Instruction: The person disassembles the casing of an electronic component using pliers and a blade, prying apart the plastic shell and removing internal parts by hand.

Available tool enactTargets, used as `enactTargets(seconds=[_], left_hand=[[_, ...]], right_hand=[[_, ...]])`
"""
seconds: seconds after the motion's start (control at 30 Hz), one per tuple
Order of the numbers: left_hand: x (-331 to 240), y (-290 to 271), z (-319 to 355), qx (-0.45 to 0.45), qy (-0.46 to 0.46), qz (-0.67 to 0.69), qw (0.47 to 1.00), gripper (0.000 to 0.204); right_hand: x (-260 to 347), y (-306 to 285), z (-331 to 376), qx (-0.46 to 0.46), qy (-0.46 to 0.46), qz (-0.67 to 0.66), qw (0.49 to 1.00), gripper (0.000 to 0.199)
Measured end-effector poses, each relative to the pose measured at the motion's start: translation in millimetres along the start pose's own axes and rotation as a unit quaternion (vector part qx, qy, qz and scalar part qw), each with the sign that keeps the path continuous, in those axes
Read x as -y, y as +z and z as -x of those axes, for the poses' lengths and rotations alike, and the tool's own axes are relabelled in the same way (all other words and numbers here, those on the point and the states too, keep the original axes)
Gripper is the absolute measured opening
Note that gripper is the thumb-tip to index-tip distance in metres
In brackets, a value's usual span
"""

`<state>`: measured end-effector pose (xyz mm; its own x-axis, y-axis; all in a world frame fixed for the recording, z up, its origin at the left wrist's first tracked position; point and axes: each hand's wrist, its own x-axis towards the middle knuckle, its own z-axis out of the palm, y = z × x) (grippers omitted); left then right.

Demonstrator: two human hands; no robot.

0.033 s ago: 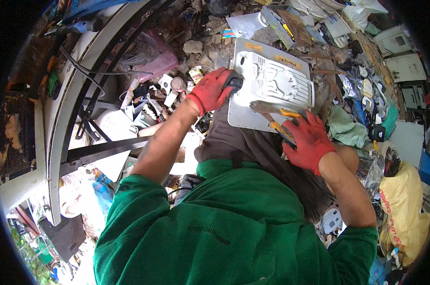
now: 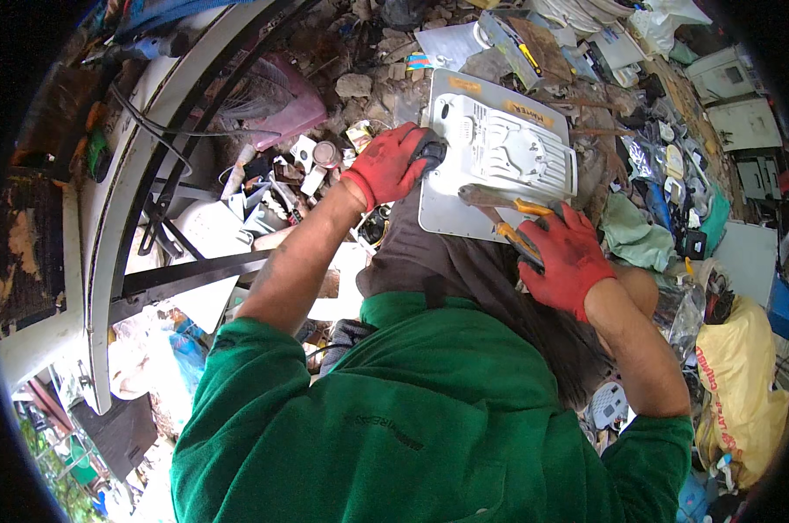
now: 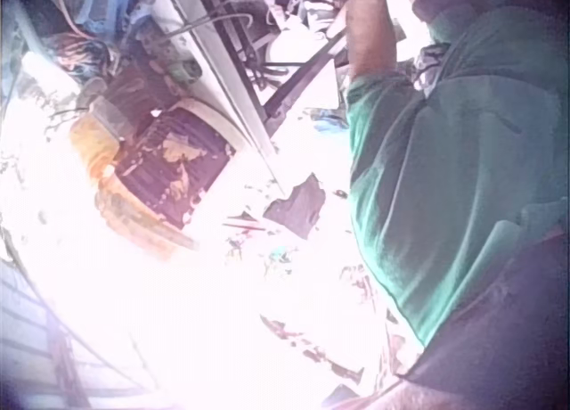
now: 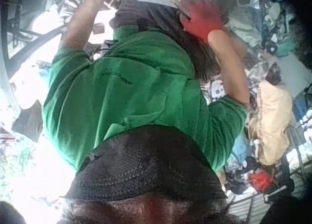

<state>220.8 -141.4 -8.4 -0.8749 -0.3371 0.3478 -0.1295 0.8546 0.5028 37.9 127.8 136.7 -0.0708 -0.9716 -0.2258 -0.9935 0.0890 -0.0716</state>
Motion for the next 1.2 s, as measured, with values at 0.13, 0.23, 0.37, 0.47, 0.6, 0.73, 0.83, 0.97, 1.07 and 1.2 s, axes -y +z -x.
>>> enactTargets(seconds=[0.13, 0.23, 0.37, 0.47, 0.6, 0.73, 0.83, 0.97, 1.07, 1.2], left_hand=[[4, -14, -17, 0.027, 0.108, -0.073, 0.991, 0.043], [10, -21, -33, 0.049, 0.172, -0.101, 0.979, 0.041], [11, -17, -40, 0.082, 0.158, -0.113, 0.978, 0.037], [8, -5, -36, 0.075, 0.085, -0.084, 0.990, 0.030], [-8, 7, -31, 0.033, -0.037, -0.089, 0.995, 0.026], [-20, 13, -31, 0.055, -0.215, -0.067, 0.973, 0.043], [-24, 8, -33, 0.076, -0.266, -0.086, 0.957, 0.048], [-43, -8, -44, 0.128, -0.245, -0.105, 0.955, 0.043], [-19, -26, -28, 0.114, -0.082, -0.075, 0.987, 0.042], [-21, -33, -17, 0.073, 0.032, -0.108, 0.991, 0.050]], right_hand=[[1, -6, -1, 0.027, 0.014, -0.008, 0.999, 0.053], [-2, -1, 1, 0.031, 0.020, -0.015, 0.999, 0.055], [-12, 19, 2, 0.031, 0.038, -0.085, 0.995, 0.058], [-23, 58, 4, 0.045, 0.044, -0.134, 0.989, 0.061], [-17, 83, 14, 0.011, 0.054, -0.135, 0.989, 0.064], [-20, 96, 12, -0.008, 0.078, -0.149, 0.986, 0.064], [-16, 86, 7, 0.009, 0.097, -0.182, 0.978, 0.064], [-25, 100, 13, -0.016, 0.086, -0.197, 0.976, 0.065], [-19, 102, 14, -0.050, 0.088, -0.187, 0.977, 0.065], [-24, 99, 8, -0.021, 0.084, -0.203, 0.975, 0.063]])
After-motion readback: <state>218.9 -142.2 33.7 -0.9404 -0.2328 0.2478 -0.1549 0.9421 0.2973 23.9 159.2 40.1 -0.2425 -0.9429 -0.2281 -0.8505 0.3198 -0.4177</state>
